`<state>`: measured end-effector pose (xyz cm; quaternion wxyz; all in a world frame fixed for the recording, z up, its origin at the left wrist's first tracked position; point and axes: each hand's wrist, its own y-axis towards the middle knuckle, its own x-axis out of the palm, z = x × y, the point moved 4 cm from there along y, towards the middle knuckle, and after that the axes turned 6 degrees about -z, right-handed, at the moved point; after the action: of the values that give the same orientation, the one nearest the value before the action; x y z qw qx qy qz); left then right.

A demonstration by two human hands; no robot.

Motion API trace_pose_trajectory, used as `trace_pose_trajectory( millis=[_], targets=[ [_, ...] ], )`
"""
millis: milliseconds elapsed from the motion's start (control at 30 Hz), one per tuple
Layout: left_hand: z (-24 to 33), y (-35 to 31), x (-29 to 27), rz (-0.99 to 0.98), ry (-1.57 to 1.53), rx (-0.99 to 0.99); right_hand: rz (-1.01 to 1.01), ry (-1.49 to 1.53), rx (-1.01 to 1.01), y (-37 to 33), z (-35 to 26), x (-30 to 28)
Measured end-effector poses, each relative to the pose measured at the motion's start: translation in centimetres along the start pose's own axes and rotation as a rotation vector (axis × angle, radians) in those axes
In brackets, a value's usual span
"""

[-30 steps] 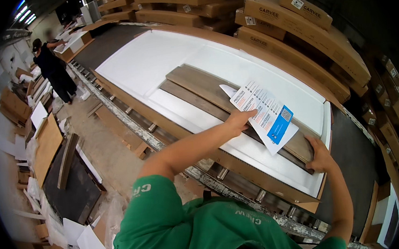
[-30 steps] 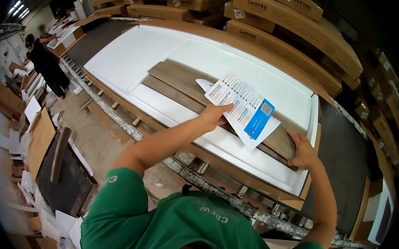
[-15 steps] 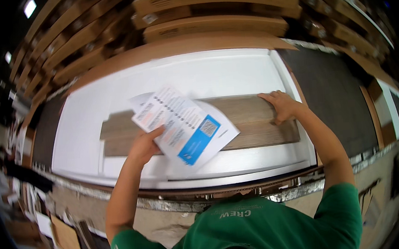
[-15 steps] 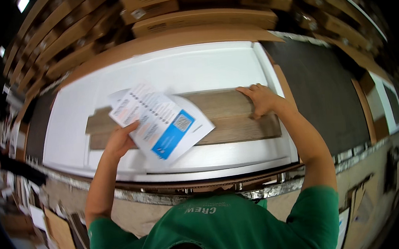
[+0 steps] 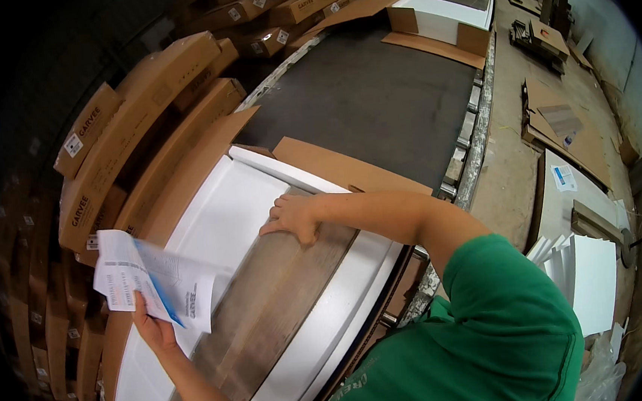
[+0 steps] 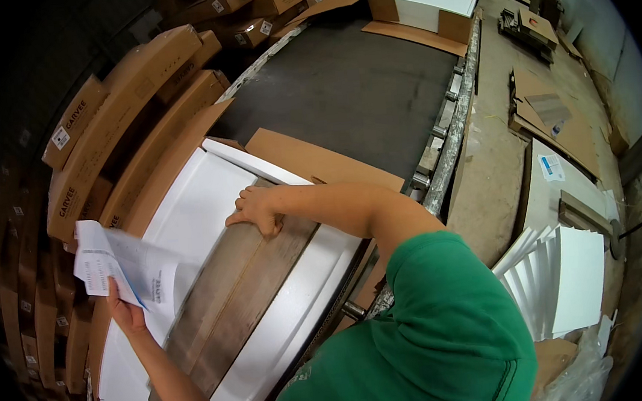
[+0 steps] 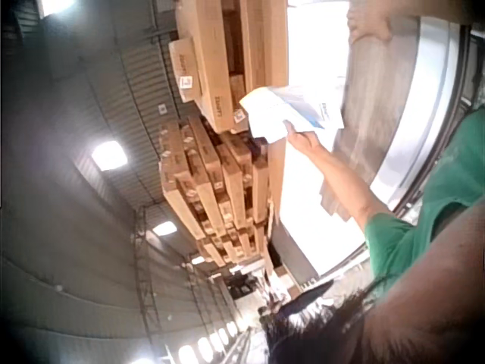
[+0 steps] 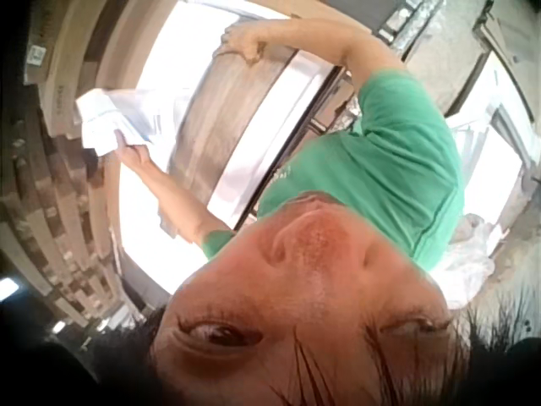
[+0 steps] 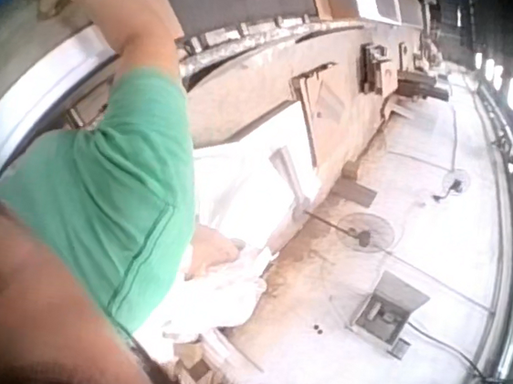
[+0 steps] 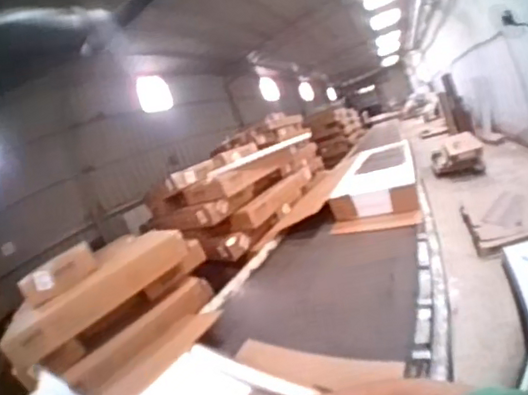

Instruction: The person places a large rectangular tile onto a conveyor belt and then gathers white foam sheets and plastic wrapping from the floor. They arrange the foam sheets on top of the tile and continue to handle the packaging materials, preparing the item for shipment.

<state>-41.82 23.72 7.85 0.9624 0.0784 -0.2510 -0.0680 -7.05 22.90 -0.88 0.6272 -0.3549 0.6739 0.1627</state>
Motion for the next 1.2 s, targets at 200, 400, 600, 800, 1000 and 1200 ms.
trace_pose_trajectory(
  millis=[200,400,600,800,1000,1200],
  targets=[
    [-7.0,-1.0,-12.2,0.469,0.324,-0.296,-0.004,0.052,0.033,-0.1,0.2,0.0],
    [-4.0,-5.6,-11.6,0.481,0.85,-0.538,0.0,0.042,0.041,-0.6,1.4,0.2],
    [-1.7,-13.4,-8.7,-0.362,1.596,-0.212,0.035,-0.006,-0.065,1.5,1.0,-0.4],
    [-1.6,-12.6,-4.9,-0.299,1.851,-0.241,0.111,-0.11,0.084,0.5,3.7,-1.2],
    [-1.1,-11.2,-5.4,-0.32,1.914,-0.311,-0.047,-0.152,0.173,0.6,2.6,-1.7],
    [-1.3,-10.4,-5.5,-0.322,1.881,-0.281,-0.03,-0.158,0.21,0.6,2.6,-2.3]
  ],
)
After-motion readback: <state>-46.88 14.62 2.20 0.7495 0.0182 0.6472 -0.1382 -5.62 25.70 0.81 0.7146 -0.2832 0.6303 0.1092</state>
